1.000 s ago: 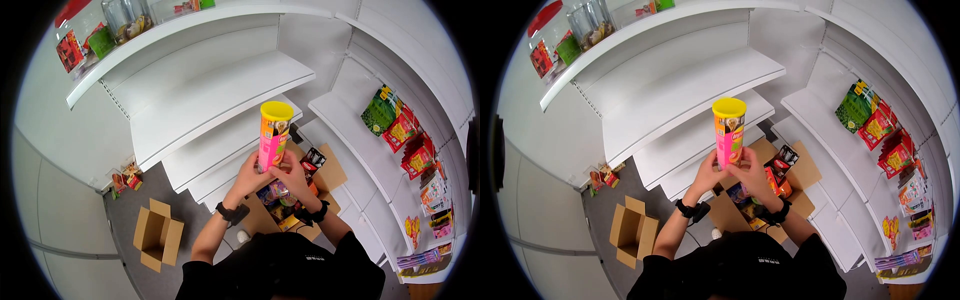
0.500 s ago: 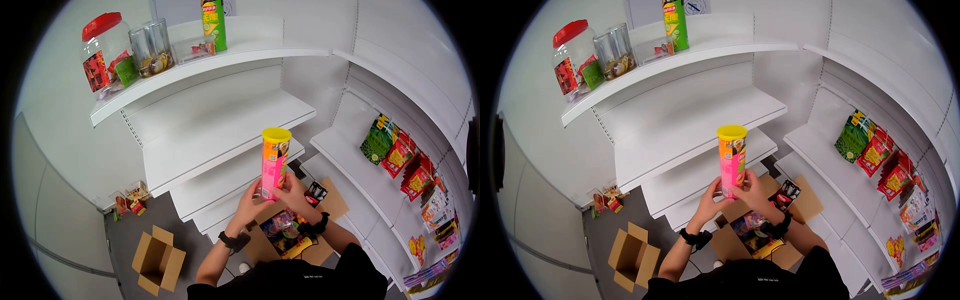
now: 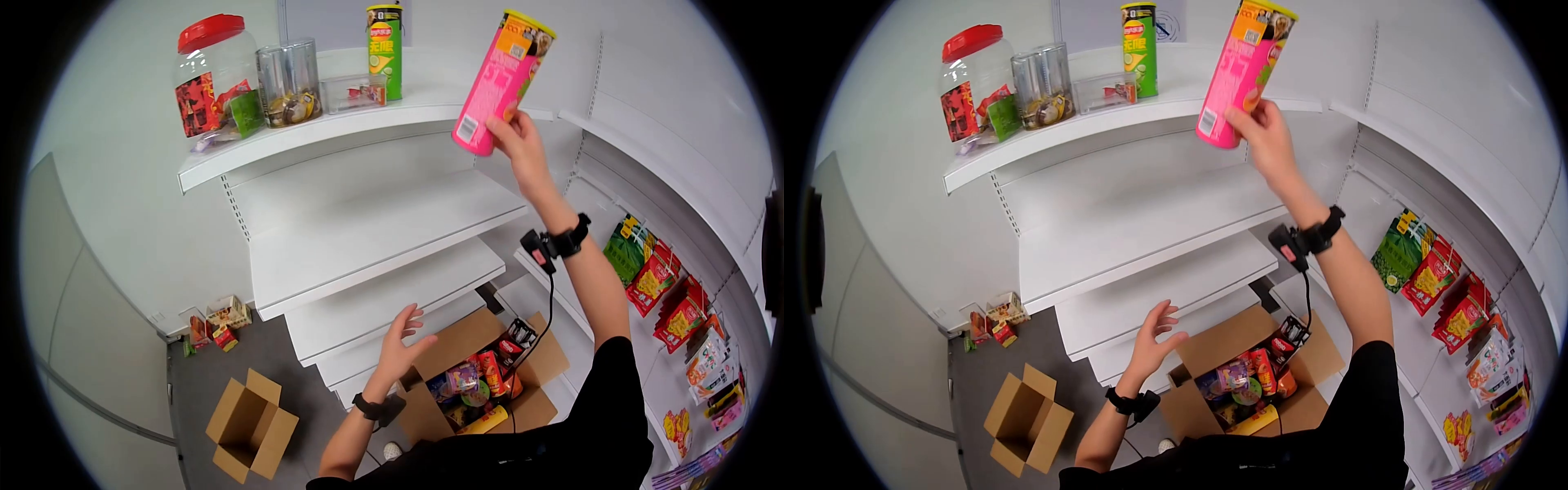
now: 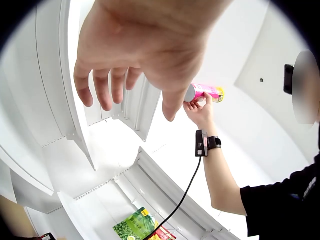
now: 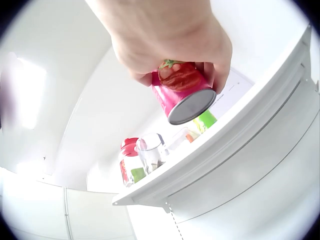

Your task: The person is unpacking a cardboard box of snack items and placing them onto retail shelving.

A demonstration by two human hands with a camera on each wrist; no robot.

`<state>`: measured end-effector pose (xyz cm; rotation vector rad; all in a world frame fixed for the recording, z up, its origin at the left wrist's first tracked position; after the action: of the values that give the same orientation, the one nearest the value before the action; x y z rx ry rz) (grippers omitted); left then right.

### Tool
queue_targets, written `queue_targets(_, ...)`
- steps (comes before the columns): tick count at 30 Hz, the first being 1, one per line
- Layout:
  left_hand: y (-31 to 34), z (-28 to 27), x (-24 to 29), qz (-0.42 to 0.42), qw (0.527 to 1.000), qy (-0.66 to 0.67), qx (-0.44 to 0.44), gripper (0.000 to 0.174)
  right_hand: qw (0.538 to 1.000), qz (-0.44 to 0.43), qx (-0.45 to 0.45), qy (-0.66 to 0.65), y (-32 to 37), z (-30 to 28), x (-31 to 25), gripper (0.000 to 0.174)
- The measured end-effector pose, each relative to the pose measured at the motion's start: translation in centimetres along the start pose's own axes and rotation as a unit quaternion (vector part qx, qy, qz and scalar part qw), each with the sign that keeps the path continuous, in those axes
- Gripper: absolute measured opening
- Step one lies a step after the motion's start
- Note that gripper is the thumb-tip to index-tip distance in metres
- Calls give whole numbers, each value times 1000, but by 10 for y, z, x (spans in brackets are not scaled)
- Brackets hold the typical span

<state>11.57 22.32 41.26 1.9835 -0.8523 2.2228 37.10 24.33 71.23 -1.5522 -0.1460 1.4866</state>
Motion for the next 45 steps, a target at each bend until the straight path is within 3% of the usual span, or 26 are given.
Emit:
queue_targets(6,10,-13,-5,-2,999,9,33,72,994,-21,-16,102,-54,35,-15,44)
queue_targets(9,15,-21,-10,-6,999,5,44,72,996,-37,-1,79,-81,50,0,42)
queue_targets(17,27,-46,-14,-16,997,-6,74,71,978,-29,39,201,-139,71,61,50)
queue_targets(25,34,-61,-15,-31,995,-3,93,72,952,-49,46,299,-144,85,71,56)
queue_targets(38,37,-69,-30,-55,993,9,100,72,935,-41,11,353,-180,93,100,48)
queue_targets(45,39,-76,-33,-63,993,-9,101,69,922,-11,-1,386,-169,101,77,43)
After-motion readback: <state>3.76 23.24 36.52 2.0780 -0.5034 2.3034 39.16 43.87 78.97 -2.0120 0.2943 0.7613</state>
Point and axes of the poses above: each hand's wrist, its own y-axis away from the middle knuckle, its own z-axis out of the palm, x = y × z, the point moved 1 cm from there along -y, towards the middle knuckle, and after that the axes turned 11 degrees about x, right-handed, at the moved point
